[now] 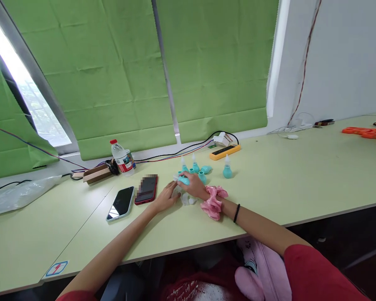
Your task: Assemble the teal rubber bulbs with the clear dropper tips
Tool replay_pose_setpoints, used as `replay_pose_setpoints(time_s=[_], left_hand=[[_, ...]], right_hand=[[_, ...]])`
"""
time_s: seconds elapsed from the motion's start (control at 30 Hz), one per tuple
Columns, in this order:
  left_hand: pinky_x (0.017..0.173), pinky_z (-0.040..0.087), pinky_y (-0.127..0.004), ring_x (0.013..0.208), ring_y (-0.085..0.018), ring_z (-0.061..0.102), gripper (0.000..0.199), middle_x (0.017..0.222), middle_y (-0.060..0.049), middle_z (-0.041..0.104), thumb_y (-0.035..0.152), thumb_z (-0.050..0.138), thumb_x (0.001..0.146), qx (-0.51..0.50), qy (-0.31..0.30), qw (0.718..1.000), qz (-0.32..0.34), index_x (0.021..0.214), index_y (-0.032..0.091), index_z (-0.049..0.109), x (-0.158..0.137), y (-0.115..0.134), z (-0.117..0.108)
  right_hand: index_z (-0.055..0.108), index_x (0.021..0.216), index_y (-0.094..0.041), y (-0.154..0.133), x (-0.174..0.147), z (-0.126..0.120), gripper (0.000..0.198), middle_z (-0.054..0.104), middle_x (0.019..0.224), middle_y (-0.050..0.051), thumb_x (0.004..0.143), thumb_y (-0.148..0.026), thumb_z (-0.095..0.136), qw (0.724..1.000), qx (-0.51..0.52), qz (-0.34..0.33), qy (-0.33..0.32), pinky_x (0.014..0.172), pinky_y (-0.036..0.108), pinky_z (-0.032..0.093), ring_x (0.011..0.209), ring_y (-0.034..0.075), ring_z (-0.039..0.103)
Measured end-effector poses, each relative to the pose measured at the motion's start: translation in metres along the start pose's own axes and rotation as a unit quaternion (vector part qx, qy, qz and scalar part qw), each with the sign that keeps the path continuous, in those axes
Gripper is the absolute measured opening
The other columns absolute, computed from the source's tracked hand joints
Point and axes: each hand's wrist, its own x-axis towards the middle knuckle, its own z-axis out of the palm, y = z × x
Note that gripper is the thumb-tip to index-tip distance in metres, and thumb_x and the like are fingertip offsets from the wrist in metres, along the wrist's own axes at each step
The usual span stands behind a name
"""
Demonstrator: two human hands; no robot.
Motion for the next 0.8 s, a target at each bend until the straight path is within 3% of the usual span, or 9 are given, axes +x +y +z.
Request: replay_pose_setpoints(time_s=[0.13, 0.23, 0.33, 0.43, 0.57, 0.7, 0.8], left_hand=[[0.083, 0.038, -0.034, 0.093, -0.021, 0.05, 0.027, 0.096, -0.009, 0.058, 0.018, 0.049, 0.069, -0.062, 0.098, 0.992, -0.053, 0.096, 0.014, 0.054, 0.001, -0.003, -0.004], [0.071, 0.042, -0.03, 0.079, -0.018, 0.054, 0.017, 0.081, -0.006, 0.06, 0.027, 0.051, 0.071, -0.171, 0.158, 0.965, -0.125, 0.079, 0.014, 0.06, 0.003, -0.002, -0.01], [0.059, 0.04, -0.024, 0.064, -0.013, 0.052, 0.022, 0.066, -0.004, 0.059, 0.033, 0.054, 0.07, -0.326, 0.14, 0.924, -0.144, 0.067, 0.012, 0.061, 0.005, 0.001, -0.015], [0.053, 0.037, -0.022, 0.052, -0.009, 0.046, 0.024, 0.056, -0.002, 0.055, 0.034, 0.06, 0.066, -0.465, 0.104, 0.864, -0.163, 0.06, 0.01, 0.06, 0.006, 0.005, -0.019], [0.053, 0.036, -0.022, 0.052, -0.008, 0.045, 0.024, 0.055, -0.003, 0.054, 0.033, 0.064, 0.062, -0.571, 0.075, 0.796, -0.185, 0.058, 0.009, 0.06, 0.005, 0.005, -0.02], [0.054, 0.036, -0.022, 0.054, -0.008, 0.046, 0.021, 0.056, -0.003, 0.055, 0.03, 0.066, 0.061, -0.604, 0.074, 0.769, -0.193, 0.061, 0.009, 0.062, 0.005, 0.003, -0.019], [0.054, 0.036, -0.022, 0.054, -0.008, 0.047, 0.019, 0.056, -0.003, 0.055, 0.028, 0.066, 0.061, -0.606, 0.071, 0.767, -0.198, 0.06, 0.009, 0.062, 0.004, 0.002, -0.018]], right_hand=[[0.052, 0.09, -0.017, 0.0, -0.005, 0.006, 0.021, 0.059, 0.082, 0.003, 0.073, -0.028, 0.05, 0.999, 0.028, 0.027, -0.007, 0.07, 0.029, 0.04, 0.075, 0.016, 0.053], [0.051, 0.091, -0.017, -0.003, -0.008, 0.009, 0.022, 0.057, 0.08, 0.002, 0.073, -0.03, 0.049, 0.998, 0.055, 0.037, -0.007, 0.07, 0.029, 0.04, 0.075, 0.016, 0.052], [0.049, 0.09, -0.017, -0.005, -0.01, 0.011, 0.021, 0.055, 0.074, 0.001, 0.075, -0.032, 0.047, 0.992, 0.116, 0.054, -0.02, 0.063, 0.027, 0.04, 0.067, 0.014, 0.052], [0.046, 0.088, -0.017, -0.006, -0.011, 0.013, 0.022, 0.052, 0.067, -0.001, 0.077, -0.036, 0.044, 0.975, 0.203, 0.087, -0.039, 0.051, 0.023, 0.039, 0.055, 0.011, 0.049], [0.043, 0.085, -0.018, -0.009, -0.012, 0.014, 0.022, 0.047, 0.055, -0.003, 0.078, -0.039, 0.042, 0.948, 0.288, 0.121, -0.057, 0.04, 0.019, 0.032, 0.043, 0.008, 0.041], [0.041, 0.083, -0.018, -0.011, -0.012, 0.013, 0.023, 0.045, 0.051, -0.004, 0.077, -0.04, 0.042, 0.94, 0.312, 0.127, -0.06, 0.036, 0.018, 0.028, 0.038, 0.007, 0.036], [0.04, 0.082, -0.018, -0.01, -0.011, 0.014, 0.024, 0.043, 0.05, -0.005, 0.077, -0.041, 0.043, 0.934, 0.322, 0.138, -0.069, 0.035, 0.018, 0.026, 0.038, 0.007, 0.035]])
